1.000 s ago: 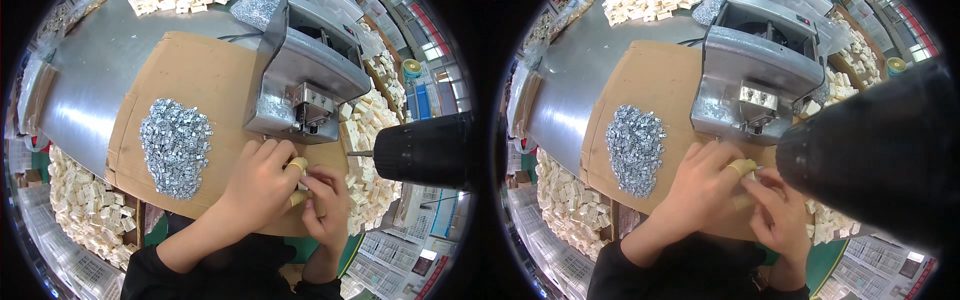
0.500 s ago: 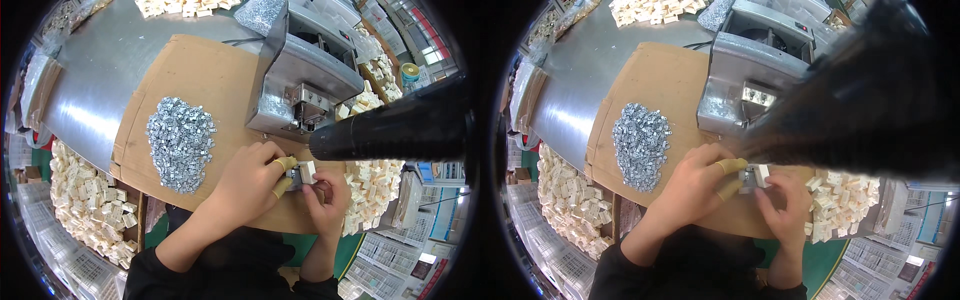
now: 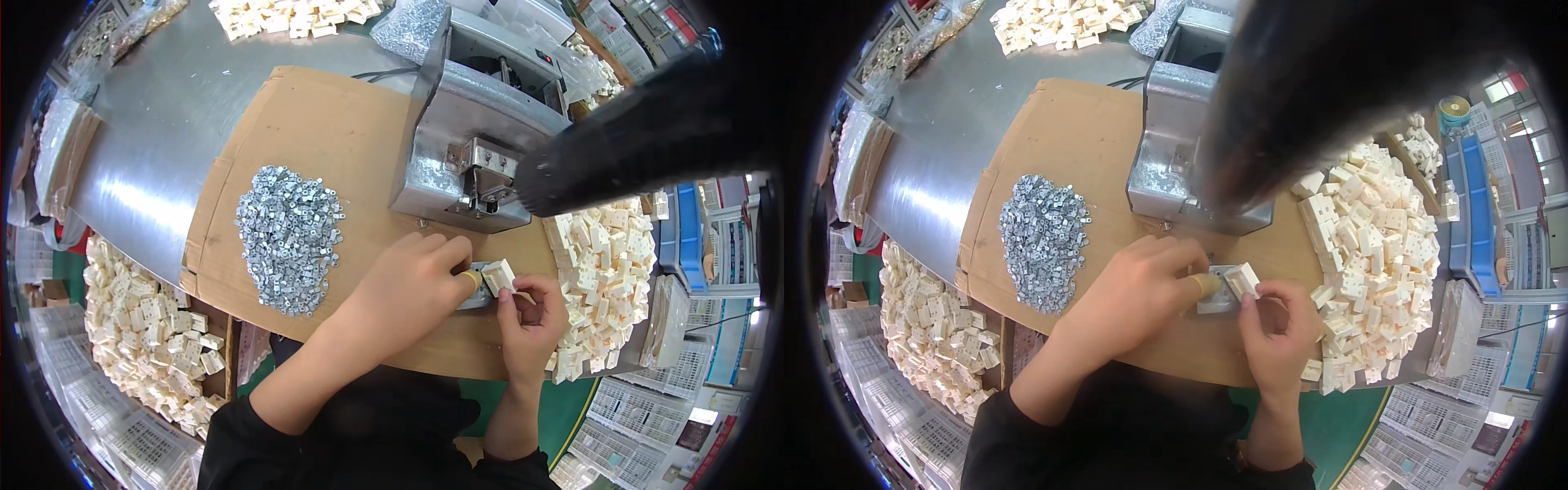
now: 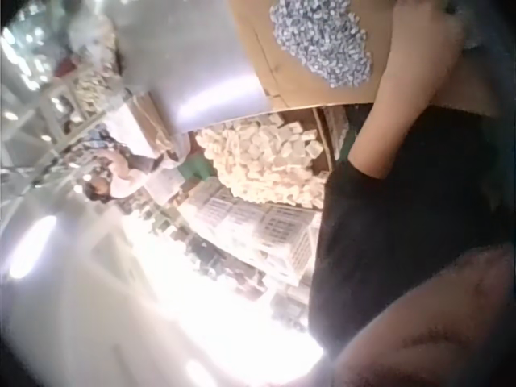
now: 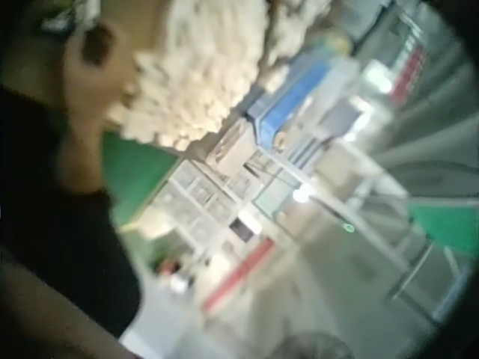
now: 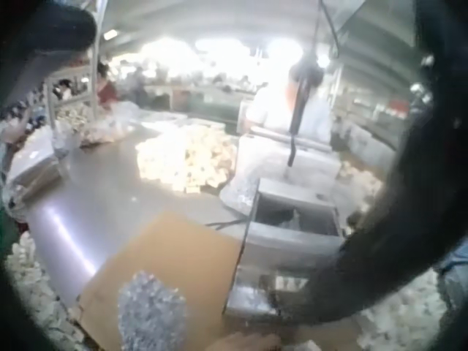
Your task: Assembling small plastic housings and metal components using an electric screwdriver at an industrial workstation.
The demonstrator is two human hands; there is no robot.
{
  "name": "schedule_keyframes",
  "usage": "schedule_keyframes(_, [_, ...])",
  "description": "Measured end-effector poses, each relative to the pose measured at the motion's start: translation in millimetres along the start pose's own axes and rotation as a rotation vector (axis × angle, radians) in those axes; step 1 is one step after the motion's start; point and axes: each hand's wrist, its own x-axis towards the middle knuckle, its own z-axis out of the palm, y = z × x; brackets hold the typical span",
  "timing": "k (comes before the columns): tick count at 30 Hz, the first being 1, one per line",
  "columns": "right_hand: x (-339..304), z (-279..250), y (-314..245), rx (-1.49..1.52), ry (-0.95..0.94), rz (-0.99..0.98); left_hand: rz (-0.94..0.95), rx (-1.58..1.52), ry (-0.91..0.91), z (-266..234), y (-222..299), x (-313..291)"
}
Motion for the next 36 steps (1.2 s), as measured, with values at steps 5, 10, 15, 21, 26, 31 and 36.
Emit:
schedule_keyframes(5, [2,4,-8,0.095,-0.009,0.054,0.069,0.120,-0.028,1,1,4])
schedule_keyframes(10, [1,1,1,0.015,-0.026,0.031,-0.014,-0.023,0.017,11,0,0])
schedule_keyframes(15, [2,8,-8,-0.011,0.027,0.004,-0.220,-0.141,0.085,24,1,-1])
schedule_keyframes(21, [2,2,-4,-0.140,-0.037,-0.090,-0.240,-0.118,0.185,29,9,-2])
schedule_keyframes(26, [3,4,-5,-0.110,-0.040,-0.153,-0.193,-0.057,0.205,37,6,-11])
schedule_keyframes(31, [1,2,-6,-0.095,-0.057,-0.135,-0.181,-0.053,0.263,42,10,-9])
schedule_keyframes(36, [1,3,-7,-0.089,-0.063,-0.145,-0.265,-0.015,0.303,44,15,-7])
